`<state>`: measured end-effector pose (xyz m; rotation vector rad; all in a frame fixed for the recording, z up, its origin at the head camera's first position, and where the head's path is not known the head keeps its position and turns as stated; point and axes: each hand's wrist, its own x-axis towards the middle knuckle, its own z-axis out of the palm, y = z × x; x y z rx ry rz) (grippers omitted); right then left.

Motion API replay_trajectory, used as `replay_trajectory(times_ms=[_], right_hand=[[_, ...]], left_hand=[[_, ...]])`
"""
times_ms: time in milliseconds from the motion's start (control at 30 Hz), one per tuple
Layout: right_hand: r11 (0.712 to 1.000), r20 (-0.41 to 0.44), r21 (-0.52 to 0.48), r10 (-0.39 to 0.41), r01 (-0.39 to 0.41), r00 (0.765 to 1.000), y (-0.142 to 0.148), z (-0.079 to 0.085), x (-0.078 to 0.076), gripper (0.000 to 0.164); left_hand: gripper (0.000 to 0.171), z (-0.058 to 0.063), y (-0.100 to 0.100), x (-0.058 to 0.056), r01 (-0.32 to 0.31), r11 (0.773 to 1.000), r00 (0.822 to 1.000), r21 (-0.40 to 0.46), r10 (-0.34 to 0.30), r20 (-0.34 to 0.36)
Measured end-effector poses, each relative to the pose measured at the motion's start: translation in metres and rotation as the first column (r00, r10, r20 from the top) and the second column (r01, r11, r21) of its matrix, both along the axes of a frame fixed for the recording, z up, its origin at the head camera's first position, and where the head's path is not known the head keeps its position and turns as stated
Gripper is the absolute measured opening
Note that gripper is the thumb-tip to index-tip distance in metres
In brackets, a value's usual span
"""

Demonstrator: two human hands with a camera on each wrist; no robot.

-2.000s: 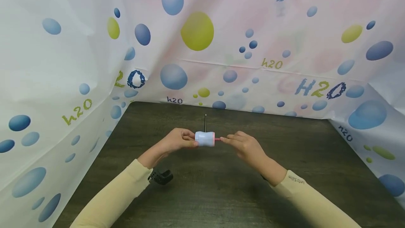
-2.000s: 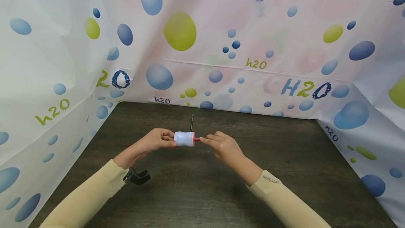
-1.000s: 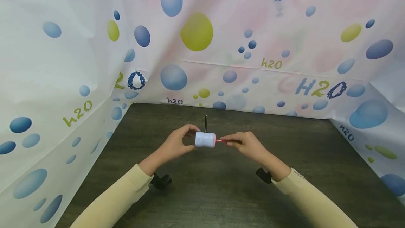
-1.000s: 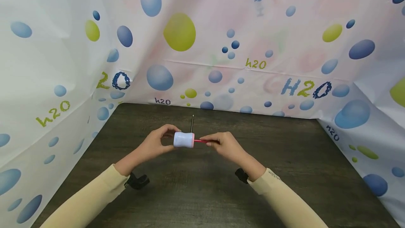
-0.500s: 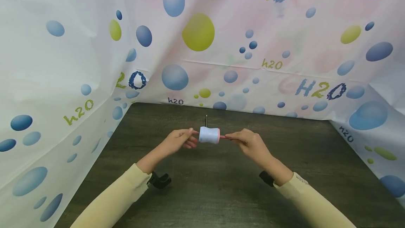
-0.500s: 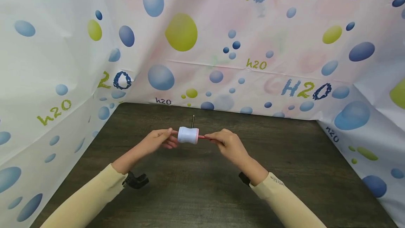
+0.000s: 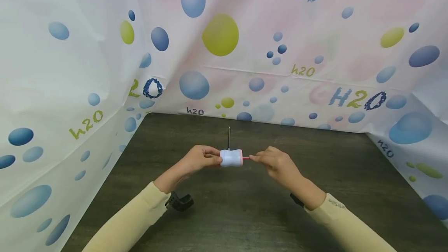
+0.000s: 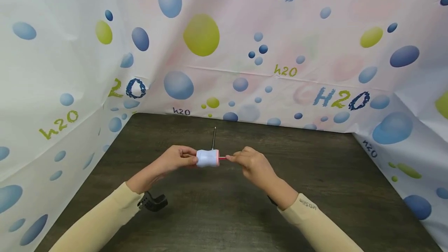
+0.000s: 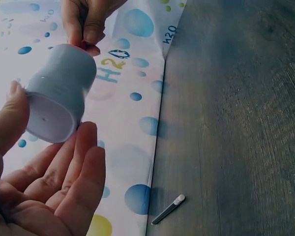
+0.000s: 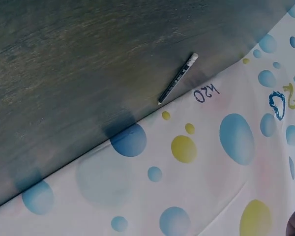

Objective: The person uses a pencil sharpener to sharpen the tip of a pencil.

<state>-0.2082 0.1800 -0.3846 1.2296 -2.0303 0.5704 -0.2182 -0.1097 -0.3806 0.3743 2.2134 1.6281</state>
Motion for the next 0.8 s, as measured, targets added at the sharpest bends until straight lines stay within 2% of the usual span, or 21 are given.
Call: replay_trajectory(times_ms=[100,167,200,233,267,300,333,400,433,467,500,533,567,600,667,733,800], right_hand=[[1.0,0.031,0.004,-0.009,0.009,0.999,0.0,0.002,0.001,0.044],[1.0,0.104,0.017,-0.025,0.023,0.994,0.0,0.004,0.001,0.039],[0.999,0.178,0.025,-0.033,0.029,0.984,0.0,0.005,0.002,0.036],[0.999,0.27,0.036,-0.043,0.034,0.962,0.001,0.006,0.002,0.032],[0.998,0.379,0.047,-0.052,0.037,0.924,0.001,0.008,0.003,0.029],[0.998,0.504,0.058,-0.063,0.039,0.861,0.002,0.01,0.002,0.026],[0.997,0.621,0.065,-0.072,0.041,0.781,0.003,0.012,0.002,0.023],[0.996,0.805,0.065,-0.087,0.058,0.587,0.005,0.015,0.0,0.021],[0.996,0.86,0.066,-0.091,0.068,0.502,0.006,0.015,-0.002,0.022],[0.995,0.897,0.063,-0.091,0.079,0.433,0.007,0.016,-0.003,0.024],[0.994,0.918,0.06,-0.091,0.091,0.386,0.008,0.016,-0.004,0.025],[0.993,0.927,0.054,-0.088,0.102,0.366,0.008,0.015,-0.005,0.026],[0.992,0.929,0.049,-0.088,0.117,0.359,0.009,0.015,-0.006,0.026],[0.991,0.928,0.04,-0.085,0.131,0.362,0.009,0.014,-0.006,0.027],[0.987,0.908,0.032,-0.094,0.154,0.409,0.009,0.013,-0.005,0.026],[0.984,0.867,0.021,-0.106,0.176,0.487,0.009,0.012,-0.003,0.024],[0.983,0.801,0.0,-0.109,0.182,0.589,0.009,0.01,0.0,0.023]], left_hand=[[0.039,0.002,0.002,0.0,0.001,1.0,0.999,0.013,-0.001,-0.044],[0.039,0.002,0.003,0.0,-0.003,1.0,0.995,0.008,0.004,-0.099],[0.039,0.002,0.003,0.001,-0.007,1.0,0.992,0.0,0.007,-0.128],[0.039,0.002,0.004,0.001,-0.014,1.0,0.988,-0.006,0.013,-0.155],[0.04,0.001,0.004,0.002,-0.024,0.999,0.982,-0.022,0.019,-0.186],[0.041,0.001,0.004,0.003,-0.035,0.999,0.975,-0.042,0.025,-0.219],[0.042,0.001,0.004,0.004,-0.044,0.997,0.969,-0.056,0.029,-0.244],[0.045,0.001,0.005,0.007,-0.052,0.994,0.951,-0.094,0.021,-0.309],[0.047,0.001,0.006,0.008,-0.053,0.993,0.94,-0.11,0.012,-0.342],[0.048,0.001,0.006,0.009,-0.053,0.991,0.928,-0.127,0.002,-0.372],[0.049,0.002,0.007,0.01,-0.049,0.99,0.92,-0.134,-0.008,-0.392],[0.05,0.003,0.008,0.01,-0.043,0.99,0.911,-0.137,-0.017,-0.411],[0.05,0.003,0.008,0.01,-0.034,0.99,0.905,-0.134,-0.027,-0.424],[0.051,0.004,0.009,0.01,-0.025,0.992,0.905,-0.125,-0.031,-0.424],[0.054,0.006,0.01,0.009,-0.007,0.996,0.913,-0.092,-0.03,-0.406],[0.056,0.008,0.009,0.008,-0.004,0.999,0.928,-0.047,-0.014,-0.373],[0.053,0.009,0.009,0.008,-0.029,0.999,0.94,-0.026,0.018,-0.342]])
